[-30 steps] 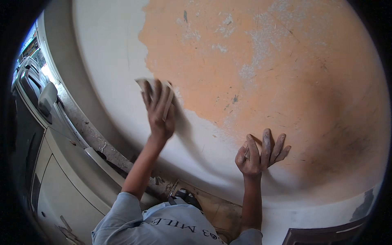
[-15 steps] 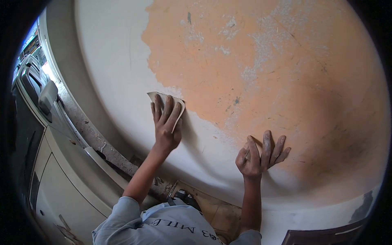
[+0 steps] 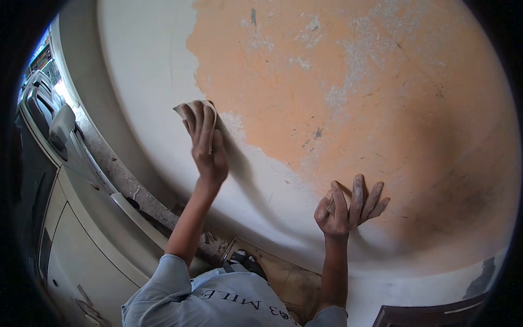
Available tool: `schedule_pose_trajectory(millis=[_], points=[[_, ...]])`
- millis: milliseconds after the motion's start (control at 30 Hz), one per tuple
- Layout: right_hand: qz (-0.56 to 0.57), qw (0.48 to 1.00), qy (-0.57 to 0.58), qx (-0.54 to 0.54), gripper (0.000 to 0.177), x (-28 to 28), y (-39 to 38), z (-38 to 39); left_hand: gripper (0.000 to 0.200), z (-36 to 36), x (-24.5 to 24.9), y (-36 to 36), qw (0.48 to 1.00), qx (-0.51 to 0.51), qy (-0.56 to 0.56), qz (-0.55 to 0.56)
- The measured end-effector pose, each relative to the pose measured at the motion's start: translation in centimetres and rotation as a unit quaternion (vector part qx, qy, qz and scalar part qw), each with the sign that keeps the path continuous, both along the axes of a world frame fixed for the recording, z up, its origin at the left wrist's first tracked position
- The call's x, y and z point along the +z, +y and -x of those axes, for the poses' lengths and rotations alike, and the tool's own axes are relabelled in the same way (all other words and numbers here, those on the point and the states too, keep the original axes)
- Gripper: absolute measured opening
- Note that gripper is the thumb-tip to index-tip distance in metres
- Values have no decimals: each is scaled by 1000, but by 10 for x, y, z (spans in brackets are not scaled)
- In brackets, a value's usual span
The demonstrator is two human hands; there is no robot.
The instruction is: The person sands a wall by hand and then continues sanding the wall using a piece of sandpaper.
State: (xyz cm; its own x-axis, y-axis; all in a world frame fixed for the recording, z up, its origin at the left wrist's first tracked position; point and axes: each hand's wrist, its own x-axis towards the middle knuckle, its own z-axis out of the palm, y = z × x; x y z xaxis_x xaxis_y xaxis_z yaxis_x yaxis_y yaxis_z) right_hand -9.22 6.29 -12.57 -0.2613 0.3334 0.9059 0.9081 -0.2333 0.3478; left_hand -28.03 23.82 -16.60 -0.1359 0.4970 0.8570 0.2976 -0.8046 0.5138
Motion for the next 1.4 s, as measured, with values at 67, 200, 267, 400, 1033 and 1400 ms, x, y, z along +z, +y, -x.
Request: schedule_pose_trajectory(millis=[67,200,267,400,1033,1400], points=[[-1,1000,11,2,17,-3,0,-3,42,-9,-10,-9,999,1,44,-15],[-5,1000,11,5,16,-3,1,-2,45,-4,-25,-6,998,-11,58,-24],[-4,1000,11,6,16,-2,0,-2,44,3,-11,7,1000,-7,-18,23],[-5,1000,-10,3,15,1,1,0,44,-5,-11,0,1000,5,18,-4],[-6,1000,0,5,16,-1,1,-1,43,-2,8,13,996,6,-82,31],[-7,1000,-3,3,16,0,2,1,42,-14,-2,-9,1000,-16,19,-4]])
